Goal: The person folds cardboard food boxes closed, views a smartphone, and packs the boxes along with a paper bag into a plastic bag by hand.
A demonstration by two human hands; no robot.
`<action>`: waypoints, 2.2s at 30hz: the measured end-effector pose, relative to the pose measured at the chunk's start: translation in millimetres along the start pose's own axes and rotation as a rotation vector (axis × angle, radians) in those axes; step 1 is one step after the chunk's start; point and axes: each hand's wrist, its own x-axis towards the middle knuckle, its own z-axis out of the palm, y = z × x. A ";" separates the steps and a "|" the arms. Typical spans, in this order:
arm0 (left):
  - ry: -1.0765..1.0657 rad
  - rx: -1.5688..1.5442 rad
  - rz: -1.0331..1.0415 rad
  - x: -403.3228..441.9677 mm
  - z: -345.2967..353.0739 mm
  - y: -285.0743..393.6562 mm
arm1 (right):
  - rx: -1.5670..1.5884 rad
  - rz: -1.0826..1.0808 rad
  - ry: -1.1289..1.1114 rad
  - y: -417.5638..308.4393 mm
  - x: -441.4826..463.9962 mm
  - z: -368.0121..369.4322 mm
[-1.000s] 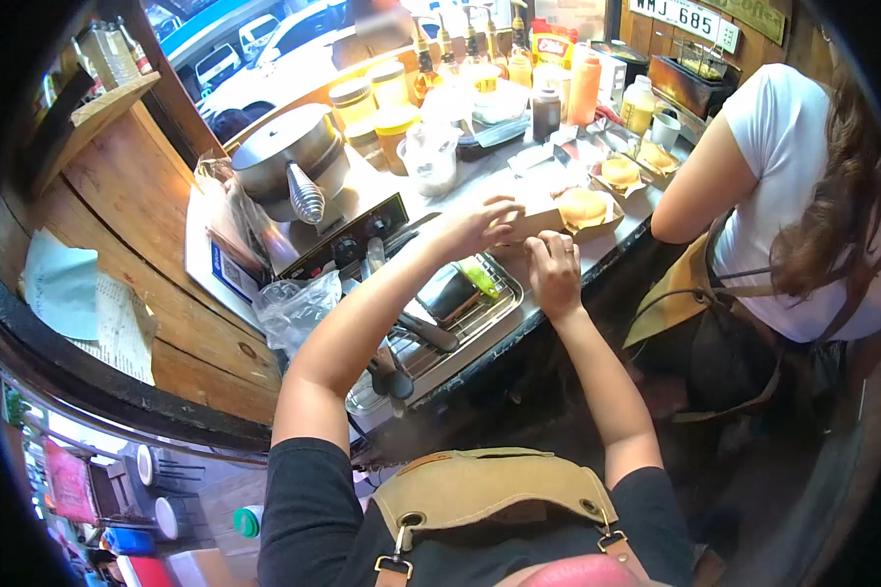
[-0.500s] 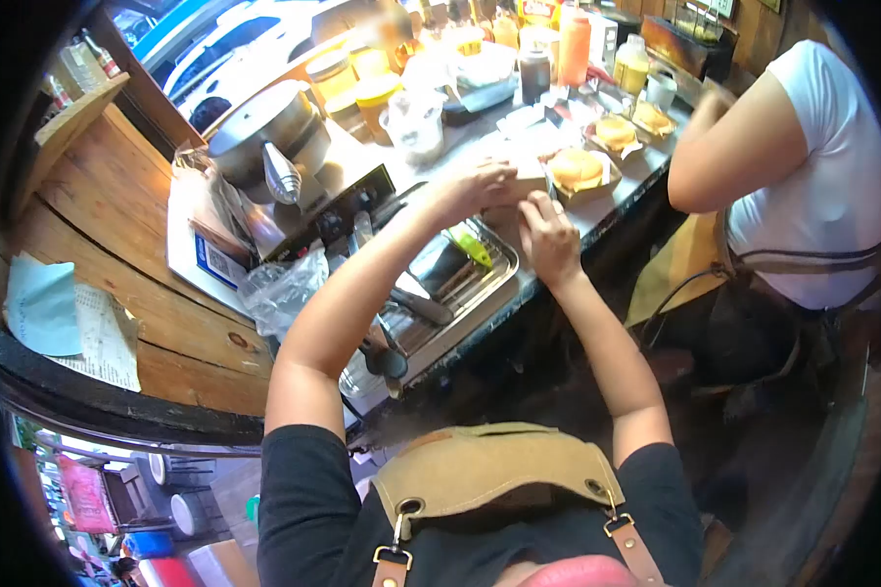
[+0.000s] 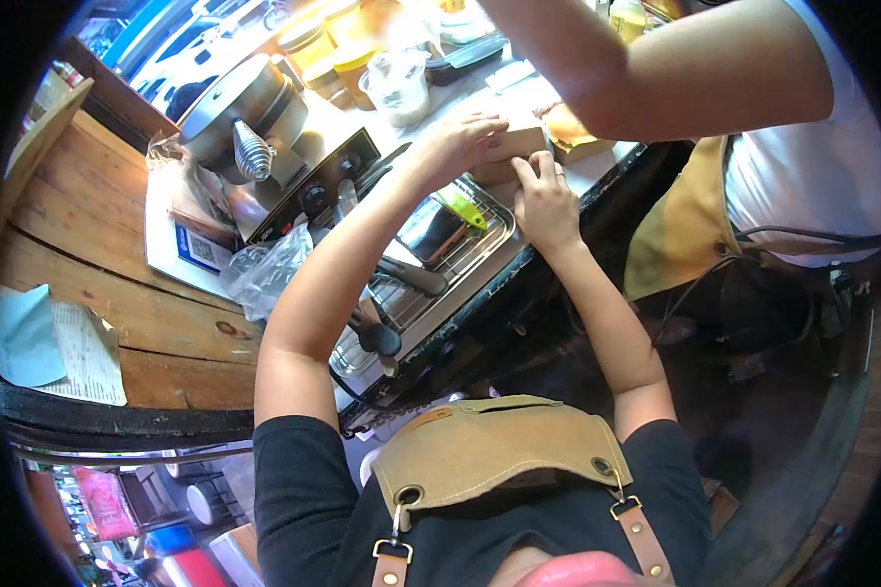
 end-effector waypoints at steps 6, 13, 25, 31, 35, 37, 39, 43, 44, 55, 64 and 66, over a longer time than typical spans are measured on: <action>-0.028 0.119 -0.255 -3.7 1.9 14.5 | 0.080 -0.028 0.008 6.8 -7.1 5.2; -0.103 0.065 -0.178 -3.3 5.0 11.2 | 0.088 -0.005 -0.010 6.3 -11.0 6.2; -0.116 0.278 -0.127 -6.8 12.3 -7.7 | 0.169 0.010 0.029 9.9 -2.0 1.8; -0.103 0.094 -0.229 -7.3 3.1 0.2 | 0.110 -0.008 0.037 6.7 0.4 0.9; -0.073 0.073 -0.231 -10.7 5.7 6.4 | 0.116 -0.008 0.044 7.7 0.8 5.7; -0.066 0.068 -0.232 -10.9 6.8 7.2 | 0.167 0.004 0.087 6.7 -2.3 7.3; -0.071 0.047 -0.240 -12.0 9.4 6.5 | 0.230 0.006 0.134 6.2 -1.0 10.0; -0.085 -0.067 -0.277 -11.6 10.7 13.6 | 0.325 0.056 0.211 5.2 3.1 10.7; -0.044 -0.056 -0.249 -8.3 3.2 20.5 | 0.354 0.055 0.253 6.2 3.6 10.1; 0.001 0.120 -0.320 -33.9 42.7 -19.1 | 0.416 0.134 0.268 26.7 0.2 1.0; -0.019 0.210 -0.276 -24.8 36.8 -2.1 | 0.163 -0.063 0.072 48.6 4.6 19.2; -0.012 0.204 -0.261 -18.9 25.6 14.1 | 0.149 -0.074 0.101 46.0 5.3 20.0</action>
